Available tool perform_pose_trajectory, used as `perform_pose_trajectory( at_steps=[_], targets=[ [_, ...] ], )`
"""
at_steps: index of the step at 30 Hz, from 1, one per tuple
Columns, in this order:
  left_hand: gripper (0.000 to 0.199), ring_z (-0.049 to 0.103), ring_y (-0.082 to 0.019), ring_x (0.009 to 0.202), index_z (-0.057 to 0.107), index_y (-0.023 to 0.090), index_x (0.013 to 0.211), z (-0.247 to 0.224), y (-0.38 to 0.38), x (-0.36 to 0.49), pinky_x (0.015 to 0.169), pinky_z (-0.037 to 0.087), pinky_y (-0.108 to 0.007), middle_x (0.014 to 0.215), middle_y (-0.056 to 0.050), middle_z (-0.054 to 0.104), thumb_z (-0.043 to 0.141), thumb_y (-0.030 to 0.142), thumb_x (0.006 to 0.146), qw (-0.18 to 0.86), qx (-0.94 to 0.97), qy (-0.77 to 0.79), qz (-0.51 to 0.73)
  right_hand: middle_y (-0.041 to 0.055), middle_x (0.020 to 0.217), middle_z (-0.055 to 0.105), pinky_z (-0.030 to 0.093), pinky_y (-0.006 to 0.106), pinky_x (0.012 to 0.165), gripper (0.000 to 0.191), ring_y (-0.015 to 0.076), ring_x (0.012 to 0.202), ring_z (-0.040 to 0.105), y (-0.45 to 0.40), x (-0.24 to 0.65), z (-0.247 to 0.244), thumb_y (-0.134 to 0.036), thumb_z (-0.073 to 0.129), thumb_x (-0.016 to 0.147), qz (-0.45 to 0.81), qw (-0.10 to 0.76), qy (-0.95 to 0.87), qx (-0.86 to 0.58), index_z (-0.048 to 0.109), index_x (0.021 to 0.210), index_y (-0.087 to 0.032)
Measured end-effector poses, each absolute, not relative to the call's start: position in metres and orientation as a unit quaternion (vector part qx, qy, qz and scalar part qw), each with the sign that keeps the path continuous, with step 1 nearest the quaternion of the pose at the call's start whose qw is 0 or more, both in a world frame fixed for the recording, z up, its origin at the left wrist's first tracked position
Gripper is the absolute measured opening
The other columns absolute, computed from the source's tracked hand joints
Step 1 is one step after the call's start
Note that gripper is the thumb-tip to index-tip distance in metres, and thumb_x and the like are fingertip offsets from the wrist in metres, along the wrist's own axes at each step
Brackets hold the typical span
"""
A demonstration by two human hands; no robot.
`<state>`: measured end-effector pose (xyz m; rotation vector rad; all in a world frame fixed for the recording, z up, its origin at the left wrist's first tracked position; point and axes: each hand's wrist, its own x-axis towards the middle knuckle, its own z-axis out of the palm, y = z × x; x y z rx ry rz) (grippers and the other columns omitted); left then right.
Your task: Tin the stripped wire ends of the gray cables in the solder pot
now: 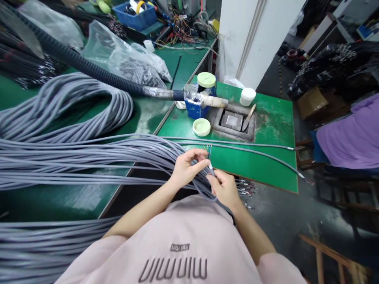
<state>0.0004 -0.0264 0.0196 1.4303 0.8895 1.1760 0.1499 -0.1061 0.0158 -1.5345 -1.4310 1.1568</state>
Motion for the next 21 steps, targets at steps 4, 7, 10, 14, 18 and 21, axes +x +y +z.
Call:
perform_pose_trajectory(
  at_steps=[4, 7, 10, 14, 18, 21],
  targets=[
    [0.015, 0.056, -0.01, 0.063, 0.069, 0.018, 0.086, 0.016, -0.024, 0.0, 0.063, 0.048, -0.023, 0.072, 0.001, 0.062, 0.075, 0.026, 0.075, 0.527, 0.585, 0.371, 0.492, -0.0054, 0.047, 0.054, 0.038, 0.022, 0.048, 0.028, 0.0097, 0.042, 0.049, -0.107, 0.15, 0.014, -0.038, 0.052, 0.094, 0.454, 0.361, -0.562, -0.59, 0.064, 0.078, -0.019],
    [0.014, 0.056, -0.01, 0.065, 0.068, 0.017, 0.082, 0.013, -0.023, -0.001, 0.063, 0.048, -0.023, 0.074, 0.0, 0.062, 0.075, 0.027, 0.075, 0.555, 0.569, 0.365, 0.484, -0.0054, 0.048, 0.055, 0.038, 0.021, 0.048, 0.029, 0.0096, 0.042, 0.049, -0.107, 0.15, 0.015, -0.04, 0.051, 0.094, 0.464, 0.356, -0.561, -0.586, 0.065, 0.08, -0.019],
    [0.02, 0.056, -0.01, 0.065, 0.065, 0.017, 0.08, 0.007, -0.022, -0.002, 0.063, 0.049, -0.023, 0.075, 0.0, 0.061, 0.077, 0.03, 0.073, 0.636, 0.512, 0.336, 0.47, -0.0053, 0.047, 0.056, 0.039, 0.021, 0.049, 0.03, 0.0094, 0.042, 0.05, -0.107, 0.15, 0.015, -0.042, 0.051, 0.094, 0.482, 0.356, -0.552, -0.58, 0.066, 0.083, -0.019],
    [0.026, 0.058, -0.008, 0.061, 0.063, 0.017, 0.079, -0.003, -0.022, 0.0, 0.062, 0.051, -0.022, 0.071, 0.002, 0.06, 0.081, 0.033, 0.069, 0.727, 0.405, 0.307, 0.461, -0.0053, 0.046, 0.057, 0.039, 0.021, 0.047, 0.03, 0.0091, 0.04, 0.049, -0.107, 0.15, 0.014, -0.044, 0.053, 0.093, 0.519, 0.376, -0.517, -0.568, 0.067, 0.086, -0.018],
    [0.032, 0.058, -0.008, 0.057, 0.061, 0.017, 0.078, -0.01, -0.027, 0.007, 0.06, 0.051, -0.022, 0.069, 0.003, 0.06, 0.082, 0.04, 0.068, 0.754, 0.327, 0.304, 0.483, -0.005, 0.045, 0.058, 0.038, 0.021, 0.044, 0.029, 0.0094, 0.037, 0.048, -0.106, 0.149, 0.011, -0.044, 0.056, 0.091, 0.563, 0.404, -0.473, -0.545, 0.067, 0.089, -0.017],
    [0.028, 0.06, -0.01, 0.06, 0.061, 0.019, 0.082, -0.012, -0.033, 0.009, 0.062, 0.051, -0.025, 0.071, 0.002, 0.062, 0.076, 0.042, 0.075, 0.711, 0.356, 0.327, 0.512, -0.0054, 0.043, 0.057, 0.035, 0.02, 0.041, 0.029, 0.0091, 0.035, 0.046, -0.105, 0.148, 0.006, -0.045, 0.058, 0.09, 0.597, 0.428, -0.432, -0.523, 0.066, 0.092, -0.017]
  ],
)
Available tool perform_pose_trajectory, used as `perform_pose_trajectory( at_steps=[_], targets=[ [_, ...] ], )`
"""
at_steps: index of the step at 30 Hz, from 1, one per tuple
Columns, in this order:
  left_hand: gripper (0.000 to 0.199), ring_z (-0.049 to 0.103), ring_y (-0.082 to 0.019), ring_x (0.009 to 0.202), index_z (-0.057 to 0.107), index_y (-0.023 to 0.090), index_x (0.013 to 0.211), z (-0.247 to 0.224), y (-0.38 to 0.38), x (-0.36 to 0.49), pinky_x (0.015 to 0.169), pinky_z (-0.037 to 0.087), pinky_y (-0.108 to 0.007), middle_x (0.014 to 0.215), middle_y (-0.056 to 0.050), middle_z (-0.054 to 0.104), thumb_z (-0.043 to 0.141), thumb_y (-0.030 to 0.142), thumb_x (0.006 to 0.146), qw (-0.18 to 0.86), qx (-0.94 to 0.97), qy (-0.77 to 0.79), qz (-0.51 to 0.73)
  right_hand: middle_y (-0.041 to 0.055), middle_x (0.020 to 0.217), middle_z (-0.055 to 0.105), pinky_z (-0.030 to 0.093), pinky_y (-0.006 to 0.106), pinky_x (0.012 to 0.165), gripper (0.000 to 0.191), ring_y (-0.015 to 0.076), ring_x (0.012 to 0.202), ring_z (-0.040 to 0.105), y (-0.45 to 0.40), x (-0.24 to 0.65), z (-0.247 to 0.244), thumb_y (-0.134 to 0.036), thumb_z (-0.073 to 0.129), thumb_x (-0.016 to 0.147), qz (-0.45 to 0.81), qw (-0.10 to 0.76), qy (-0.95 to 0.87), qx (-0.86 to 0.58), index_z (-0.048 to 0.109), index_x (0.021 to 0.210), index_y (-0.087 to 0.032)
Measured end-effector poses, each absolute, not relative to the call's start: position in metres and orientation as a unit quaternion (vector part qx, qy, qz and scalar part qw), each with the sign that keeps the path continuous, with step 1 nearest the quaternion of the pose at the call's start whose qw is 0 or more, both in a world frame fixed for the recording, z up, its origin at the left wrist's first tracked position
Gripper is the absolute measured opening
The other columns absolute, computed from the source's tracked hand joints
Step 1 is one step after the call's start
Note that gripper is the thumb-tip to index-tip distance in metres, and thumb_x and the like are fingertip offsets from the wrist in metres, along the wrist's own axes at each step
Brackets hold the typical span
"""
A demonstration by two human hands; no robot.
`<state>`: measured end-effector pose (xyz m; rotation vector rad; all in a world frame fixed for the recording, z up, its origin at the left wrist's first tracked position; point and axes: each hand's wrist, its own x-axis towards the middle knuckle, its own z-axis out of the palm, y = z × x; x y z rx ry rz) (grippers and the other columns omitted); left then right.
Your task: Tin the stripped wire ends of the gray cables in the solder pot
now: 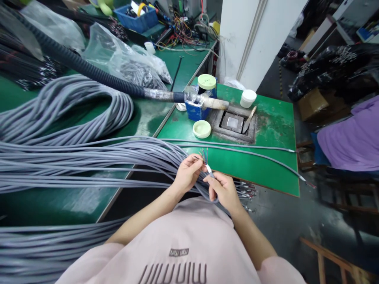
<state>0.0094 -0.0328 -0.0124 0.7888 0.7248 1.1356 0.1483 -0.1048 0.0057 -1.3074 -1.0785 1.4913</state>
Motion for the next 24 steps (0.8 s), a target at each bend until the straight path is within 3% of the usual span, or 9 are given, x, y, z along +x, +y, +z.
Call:
perform_pose_trajectory(
  at_steps=[4, 7, 11, 14, 20, 24],
  targets=[
    [0.011, 0.063, -0.015, 0.072, 0.067, 0.021, 0.085, -0.016, -0.04, 0.005, 0.07, 0.05, -0.031, 0.077, -0.003, 0.067, 0.066, 0.032, 0.085, 0.467, 0.607, 0.352, 0.539, -0.0085, 0.04, 0.05, 0.029, 0.019, 0.037, 0.029, 0.0075, 0.031, 0.037, -0.098, 0.147, 0.0, -0.048, 0.06, 0.088, 0.648, 0.472, -0.348, -0.486, 0.062, 0.092, -0.019],
    [0.01, 0.058, -0.015, 0.064, 0.07, 0.023, 0.087, -0.021, -0.042, 0.001, 0.064, 0.044, -0.031, 0.071, -0.004, 0.067, 0.06, 0.025, 0.088, 0.284, 0.76, 0.299, 0.503, -0.0089, 0.039, 0.045, 0.028, 0.019, 0.036, 0.033, 0.0064, 0.031, 0.033, -0.091, 0.146, 0.001, -0.051, 0.062, 0.086, 0.669, 0.488, -0.313, -0.464, 0.061, 0.084, -0.018],
    [0.014, 0.049, -0.012, 0.053, 0.071, 0.023, 0.089, -0.028, -0.044, 0.001, 0.055, 0.035, -0.029, 0.057, 0.0, 0.058, 0.057, 0.021, 0.088, 0.178, 0.803, 0.264, 0.505, -0.0085, 0.039, 0.044, 0.028, 0.019, 0.037, 0.032, 0.006, 0.032, 0.035, -0.085, 0.145, 0.006, -0.049, 0.067, 0.083, 0.674, 0.493, -0.292, -0.465, 0.064, 0.081, -0.017],
    [0.012, 0.05, -0.013, 0.053, 0.071, 0.023, 0.091, -0.027, -0.048, 0.006, 0.055, 0.037, -0.029, 0.057, 0.0, 0.057, 0.059, 0.023, 0.088, 0.262, 0.762, 0.279, 0.522, -0.0081, 0.043, 0.046, 0.03, 0.019, 0.038, 0.027, 0.0068, 0.035, 0.038, -0.084, 0.14, 0.007, -0.044, 0.069, 0.082, 0.653, 0.524, -0.281, -0.469, 0.061, 0.081, -0.019],
    [0.017, 0.053, -0.011, 0.048, 0.062, 0.021, 0.087, -0.017, -0.053, 0.028, 0.052, 0.043, -0.026, 0.056, 0.004, 0.057, 0.066, 0.038, 0.086, 0.681, 0.434, 0.293, 0.512, -0.0086, 0.05, 0.049, 0.042, 0.021, 0.049, 0.022, 0.0093, 0.044, 0.047, -0.082, 0.13, 0.004, -0.042, 0.063, 0.088, 0.532, 0.611, -0.321, -0.49, 0.053, 0.083, -0.023],
    [0.022, 0.05, -0.008, 0.049, 0.064, 0.017, 0.083, -0.016, -0.047, 0.031, 0.048, 0.034, -0.02, 0.058, 0.003, 0.059, 0.075, 0.035, 0.078, 0.741, 0.329, 0.293, 0.507, -0.0036, 0.065, 0.061, 0.047, 0.023, 0.058, 0.014, 0.0106, 0.057, 0.058, -0.076, 0.144, 0.003, -0.033, 0.06, 0.091, 0.444, 0.554, -0.457, -0.536, 0.059, 0.084, -0.021]
  ],
)
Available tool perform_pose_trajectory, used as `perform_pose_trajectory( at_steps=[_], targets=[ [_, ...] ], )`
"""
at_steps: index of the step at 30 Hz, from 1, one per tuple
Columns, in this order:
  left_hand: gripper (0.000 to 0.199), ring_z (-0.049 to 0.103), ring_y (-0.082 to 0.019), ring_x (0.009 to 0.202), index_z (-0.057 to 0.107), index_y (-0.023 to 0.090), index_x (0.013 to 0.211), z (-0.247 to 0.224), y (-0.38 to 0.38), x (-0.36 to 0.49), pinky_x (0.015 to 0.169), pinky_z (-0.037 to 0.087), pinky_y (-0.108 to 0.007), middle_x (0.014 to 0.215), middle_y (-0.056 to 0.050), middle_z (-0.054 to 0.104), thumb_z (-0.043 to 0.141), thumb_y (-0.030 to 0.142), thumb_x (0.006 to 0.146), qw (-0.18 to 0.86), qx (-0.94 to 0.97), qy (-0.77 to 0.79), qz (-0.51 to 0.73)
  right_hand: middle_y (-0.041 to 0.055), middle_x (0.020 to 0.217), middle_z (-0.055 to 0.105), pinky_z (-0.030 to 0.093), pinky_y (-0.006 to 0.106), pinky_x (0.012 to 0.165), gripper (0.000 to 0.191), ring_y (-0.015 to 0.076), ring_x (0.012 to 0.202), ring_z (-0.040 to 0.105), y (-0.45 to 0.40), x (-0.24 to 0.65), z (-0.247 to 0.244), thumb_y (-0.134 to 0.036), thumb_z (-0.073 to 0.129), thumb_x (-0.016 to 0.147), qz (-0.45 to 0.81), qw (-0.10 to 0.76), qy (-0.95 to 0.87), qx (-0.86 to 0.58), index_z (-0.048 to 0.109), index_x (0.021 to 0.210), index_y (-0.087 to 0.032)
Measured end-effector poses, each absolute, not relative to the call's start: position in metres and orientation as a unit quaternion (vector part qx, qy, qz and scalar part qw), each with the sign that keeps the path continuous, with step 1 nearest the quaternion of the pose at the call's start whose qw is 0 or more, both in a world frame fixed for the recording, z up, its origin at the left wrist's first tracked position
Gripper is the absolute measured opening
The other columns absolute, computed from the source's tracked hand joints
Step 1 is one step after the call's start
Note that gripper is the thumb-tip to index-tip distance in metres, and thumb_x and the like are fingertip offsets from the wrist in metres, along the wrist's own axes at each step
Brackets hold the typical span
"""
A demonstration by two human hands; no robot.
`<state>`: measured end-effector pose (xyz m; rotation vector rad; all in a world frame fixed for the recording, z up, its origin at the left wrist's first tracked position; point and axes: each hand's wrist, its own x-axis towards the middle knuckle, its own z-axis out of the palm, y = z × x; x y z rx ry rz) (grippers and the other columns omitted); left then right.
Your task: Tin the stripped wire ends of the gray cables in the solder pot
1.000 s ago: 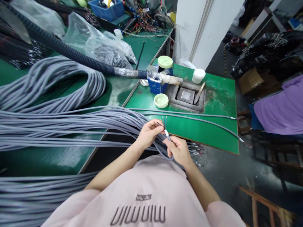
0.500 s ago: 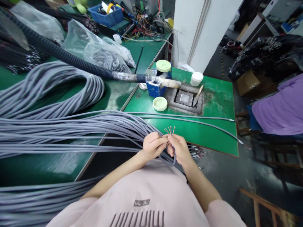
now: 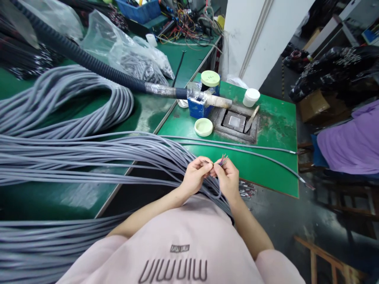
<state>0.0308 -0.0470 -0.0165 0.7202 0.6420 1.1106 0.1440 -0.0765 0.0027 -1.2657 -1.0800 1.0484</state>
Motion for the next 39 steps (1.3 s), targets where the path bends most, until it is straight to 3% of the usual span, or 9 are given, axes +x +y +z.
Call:
perform_pose_trajectory(
  at_steps=[5, 13, 20, 29, 39],
  targets=[
    [0.024, 0.049, -0.006, 0.05, 0.065, 0.016, 0.079, -0.017, -0.042, 0.022, 0.048, 0.031, -0.018, 0.061, 0.002, 0.061, 0.078, 0.035, 0.074, 0.761, 0.307, 0.304, 0.484, -0.0029, 0.068, 0.062, 0.048, 0.023, 0.057, 0.011, 0.0103, 0.058, 0.059, -0.07, 0.156, -0.002, -0.029, 0.058, 0.092, 0.376, 0.492, -0.566, -0.543, 0.061, 0.086, -0.02],
    [0.028, 0.045, -0.005, 0.047, 0.063, 0.016, 0.08, -0.025, -0.04, 0.018, 0.047, 0.033, -0.019, 0.057, 0.005, 0.057, 0.08, 0.037, 0.071, 0.77, 0.292, 0.301, 0.48, -0.0058, 0.058, 0.056, 0.043, 0.022, 0.049, 0.012, 0.0086, 0.048, 0.051, -0.061, 0.141, -0.001, -0.029, 0.058, 0.092, 0.41, 0.553, -0.51, -0.516, 0.058, 0.083, -0.021],
    [0.027, 0.057, -0.009, 0.059, 0.063, 0.015, 0.08, -0.015, -0.033, 0.012, 0.06, 0.045, -0.022, 0.066, 0.002, 0.063, 0.08, 0.035, 0.072, 0.735, 0.344, 0.274, 0.516, -0.0063, 0.056, 0.054, 0.04, 0.022, 0.048, 0.015, 0.0082, 0.046, 0.048, -0.06, 0.141, 0.004, -0.03, 0.059, 0.091, 0.4, 0.513, -0.53, -0.544, 0.058, 0.08, -0.02],
    [0.025, 0.063, -0.011, 0.061, 0.066, 0.015, 0.083, -0.016, -0.031, 0.01, 0.063, 0.05, -0.024, 0.068, 0.001, 0.067, 0.077, 0.036, 0.075, 0.742, 0.336, 0.285, 0.506, -0.0061, 0.058, 0.053, 0.04, 0.022, 0.05, 0.015, 0.0081, 0.048, 0.048, -0.059, 0.139, 0.006, -0.029, 0.058, 0.092, 0.375, 0.493, -0.544, -0.566, 0.058, 0.079, -0.02],
    [0.027, 0.061, -0.012, 0.062, 0.062, 0.015, 0.073, -0.014, -0.034, 0.009, 0.066, 0.05, -0.026, 0.066, 0.0, 0.065, 0.08, 0.035, 0.072, 0.741, 0.358, 0.267, 0.501, -0.0063, 0.057, 0.051, 0.039, 0.022, 0.05, 0.015, 0.0089, 0.049, 0.047, -0.06, 0.139, 0.01, -0.03, 0.058, 0.091, 0.359, 0.476, -0.556, -0.58, 0.058, 0.079, -0.021]
  ],
)
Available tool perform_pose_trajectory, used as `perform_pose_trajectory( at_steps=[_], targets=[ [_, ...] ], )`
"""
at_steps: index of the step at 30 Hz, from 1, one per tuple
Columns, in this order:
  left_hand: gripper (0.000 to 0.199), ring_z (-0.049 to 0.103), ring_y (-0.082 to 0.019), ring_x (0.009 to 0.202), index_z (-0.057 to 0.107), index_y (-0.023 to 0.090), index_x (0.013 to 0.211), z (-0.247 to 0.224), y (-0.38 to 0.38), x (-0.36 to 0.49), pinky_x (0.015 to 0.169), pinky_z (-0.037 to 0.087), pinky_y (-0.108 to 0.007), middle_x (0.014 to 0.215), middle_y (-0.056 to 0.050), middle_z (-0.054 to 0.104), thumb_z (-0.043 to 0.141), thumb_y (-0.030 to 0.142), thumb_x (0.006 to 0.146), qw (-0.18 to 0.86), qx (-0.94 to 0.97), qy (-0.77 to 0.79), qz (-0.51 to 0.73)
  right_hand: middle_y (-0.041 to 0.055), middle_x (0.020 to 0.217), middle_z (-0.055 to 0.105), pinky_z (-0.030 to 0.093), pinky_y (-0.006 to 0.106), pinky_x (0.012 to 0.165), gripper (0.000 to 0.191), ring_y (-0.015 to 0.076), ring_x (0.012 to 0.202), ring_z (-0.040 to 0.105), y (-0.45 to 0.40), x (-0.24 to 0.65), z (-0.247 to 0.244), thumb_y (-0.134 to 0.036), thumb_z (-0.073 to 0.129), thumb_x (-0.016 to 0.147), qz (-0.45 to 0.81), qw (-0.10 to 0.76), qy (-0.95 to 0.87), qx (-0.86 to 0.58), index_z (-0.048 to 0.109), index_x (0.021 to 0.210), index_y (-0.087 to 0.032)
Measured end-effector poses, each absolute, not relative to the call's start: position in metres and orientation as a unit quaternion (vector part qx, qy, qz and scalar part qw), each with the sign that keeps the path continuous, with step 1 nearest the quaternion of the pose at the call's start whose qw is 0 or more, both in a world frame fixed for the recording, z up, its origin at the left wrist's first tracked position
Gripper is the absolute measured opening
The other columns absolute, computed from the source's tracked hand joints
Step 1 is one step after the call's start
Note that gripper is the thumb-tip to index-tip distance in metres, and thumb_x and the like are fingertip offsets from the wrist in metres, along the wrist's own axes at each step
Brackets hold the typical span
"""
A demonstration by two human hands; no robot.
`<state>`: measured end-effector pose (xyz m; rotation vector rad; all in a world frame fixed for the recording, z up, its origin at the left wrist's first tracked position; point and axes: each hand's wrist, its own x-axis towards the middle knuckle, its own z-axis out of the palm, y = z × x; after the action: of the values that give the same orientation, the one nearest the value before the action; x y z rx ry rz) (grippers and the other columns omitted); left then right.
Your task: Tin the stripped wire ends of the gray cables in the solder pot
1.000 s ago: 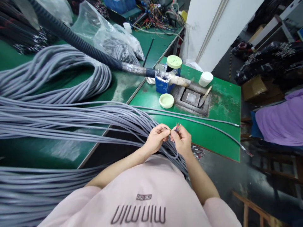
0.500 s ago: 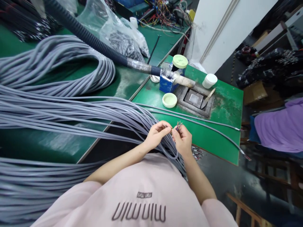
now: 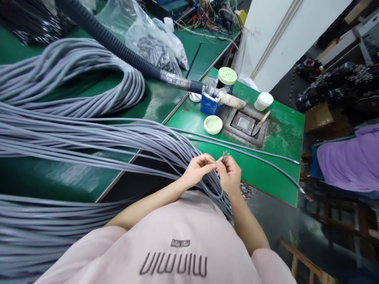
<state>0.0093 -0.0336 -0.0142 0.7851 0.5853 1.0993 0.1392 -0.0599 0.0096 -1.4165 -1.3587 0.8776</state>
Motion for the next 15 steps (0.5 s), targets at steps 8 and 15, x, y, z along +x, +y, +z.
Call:
perform_pose_trajectory(
  at_steps=[8, 15],
  targets=[
    [0.031, 0.057, -0.011, 0.065, 0.062, 0.014, 0.075, -0.0199, -0.0296, 0.0011, 0.066, 0.046, -0.025, 0.069, 0.0, 0.061, 0.07, 0.044, 0.08, 0.709, 0.413, 0.287, 0.495, -0.0054, 0.059, 0.052, 0.04, 0.023, 0.052, 0.018, 0.0096, 0.05, 0.048, -0.0598, 0.1439, 0.0097, -0.033, 0.057, 0.091, 0.354, 0.425, -0.588, -0.59, 0.058, 0.078, -0.02],
    [0.029, 0.054, -0.013, 0.067, 0.062, 0.016, 0.071, -0.0153, -0.0268, -0.0012, 0.067, 0.044, -0.026, 0.07, -0.001, 0.059, 0.066, 0.042, 0.084, 0.613, 0.457, 0.349, 0.541, -0.0049, 0.06, 0.054, 0.041, 0.023, 0.05, 0.02, 0.0101, 0.049, 0.05, -0.0571, 0.1415, 0.0137, -0.038, 0.057, 0.091, 0.388, 0.387, -0.609, -0.574, 0.058, 0.08, -0.021]
  ],
)
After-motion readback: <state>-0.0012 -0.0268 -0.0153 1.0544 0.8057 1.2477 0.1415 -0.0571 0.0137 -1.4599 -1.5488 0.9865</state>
